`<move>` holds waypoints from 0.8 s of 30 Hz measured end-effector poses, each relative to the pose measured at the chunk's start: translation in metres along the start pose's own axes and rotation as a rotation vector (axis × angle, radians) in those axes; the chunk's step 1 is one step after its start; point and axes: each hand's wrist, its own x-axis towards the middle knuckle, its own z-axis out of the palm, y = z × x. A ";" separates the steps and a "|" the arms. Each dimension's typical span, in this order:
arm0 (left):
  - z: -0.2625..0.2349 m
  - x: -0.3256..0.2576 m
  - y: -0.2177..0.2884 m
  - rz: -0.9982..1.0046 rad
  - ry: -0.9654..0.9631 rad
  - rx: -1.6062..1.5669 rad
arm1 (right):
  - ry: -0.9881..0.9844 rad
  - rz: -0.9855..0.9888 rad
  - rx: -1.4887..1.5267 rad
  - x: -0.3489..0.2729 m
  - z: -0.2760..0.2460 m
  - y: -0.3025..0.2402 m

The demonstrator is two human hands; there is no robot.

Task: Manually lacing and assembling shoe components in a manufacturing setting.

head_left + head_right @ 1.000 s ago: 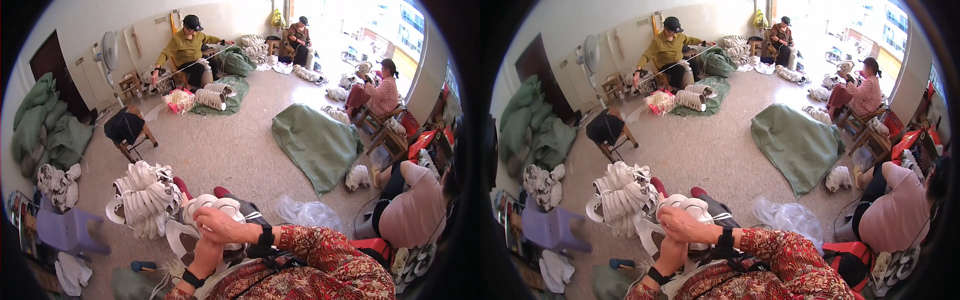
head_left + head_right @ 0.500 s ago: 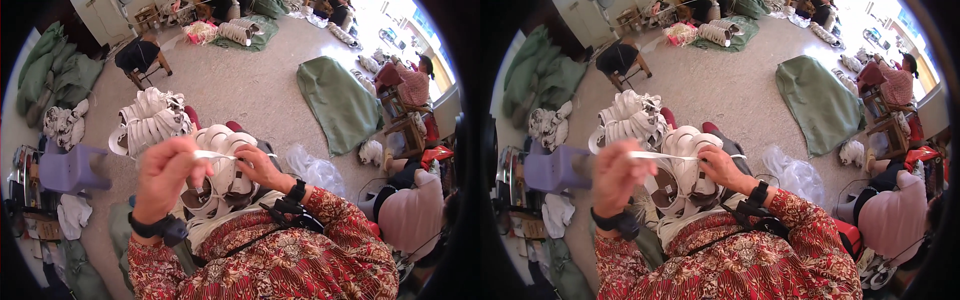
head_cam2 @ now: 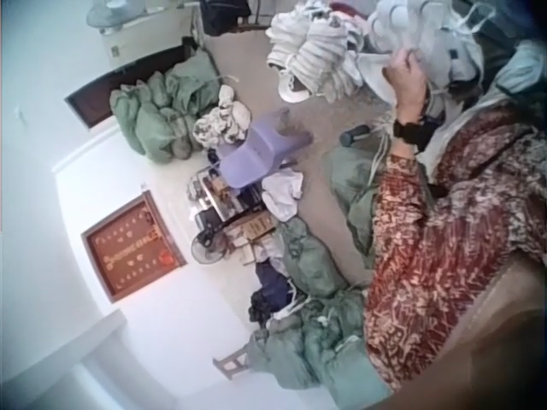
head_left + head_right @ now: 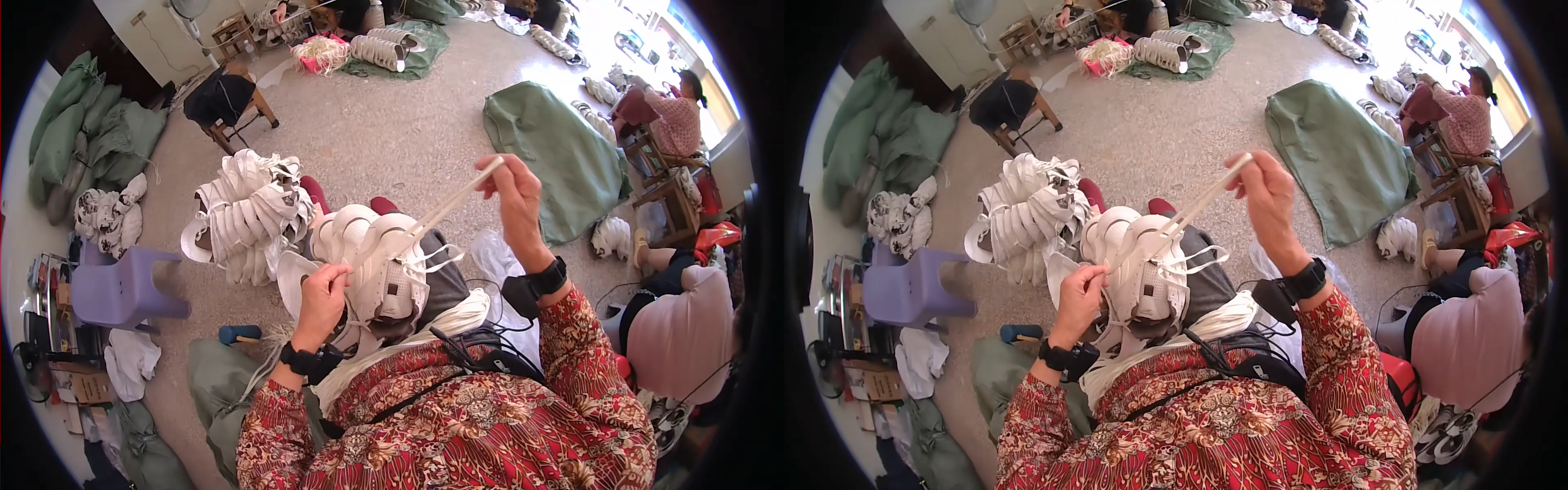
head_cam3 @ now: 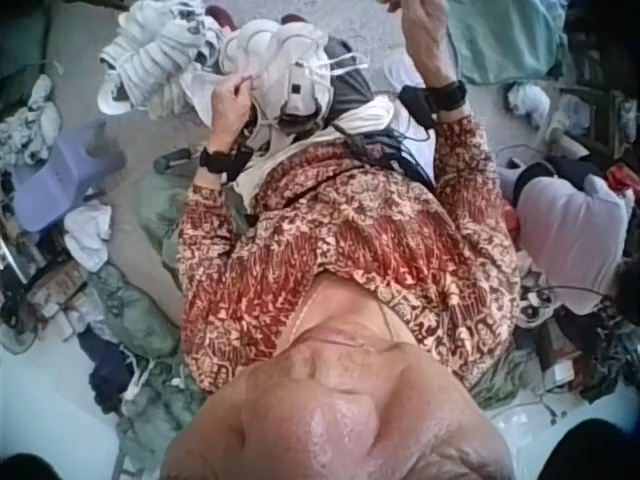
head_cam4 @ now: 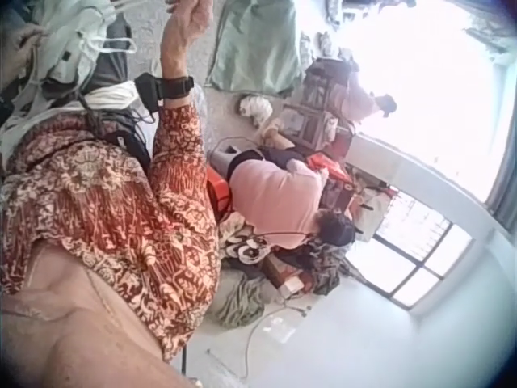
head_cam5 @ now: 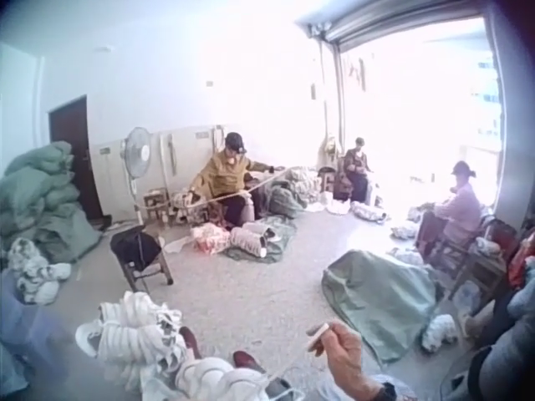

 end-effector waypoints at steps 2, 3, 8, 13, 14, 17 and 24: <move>-0.005 -0.002 -0.004 0.014 0.016 0.058 | 0.067 0.068 0.055 -0.013 -0.018 0.016; -0.008 0.000 -0.002 -0.013 0.022 0.070 | 0.069 0.070 0.058 -0.019 -0.020 0.020; -0.015 0.011 0.011 -0.015 0.022 0.372 | 0.132 0.329 0.165 -0.048 -0.040 0.049; 0.021 0.030 0.028 -0.089 -0.067 -0.077 | -0.214 0.475 -0.313 -0.079 -0.065 0.087; 0.027 0.033 0.031 -0.099 -0.086 -0.168 | -0.251 0.378 -0.395 -0.090 -0.073 0.104; 0.036 0.035 0.028 -0.111 -0.090 -0.147 | -0.283 0.371 -0.409 -0.101 -0.070 0.100; 0.041 0.038 0.027 -0.043 -0.104 0.021 | -0.384 0.450 -0.398 -0.104 -0.049 0.069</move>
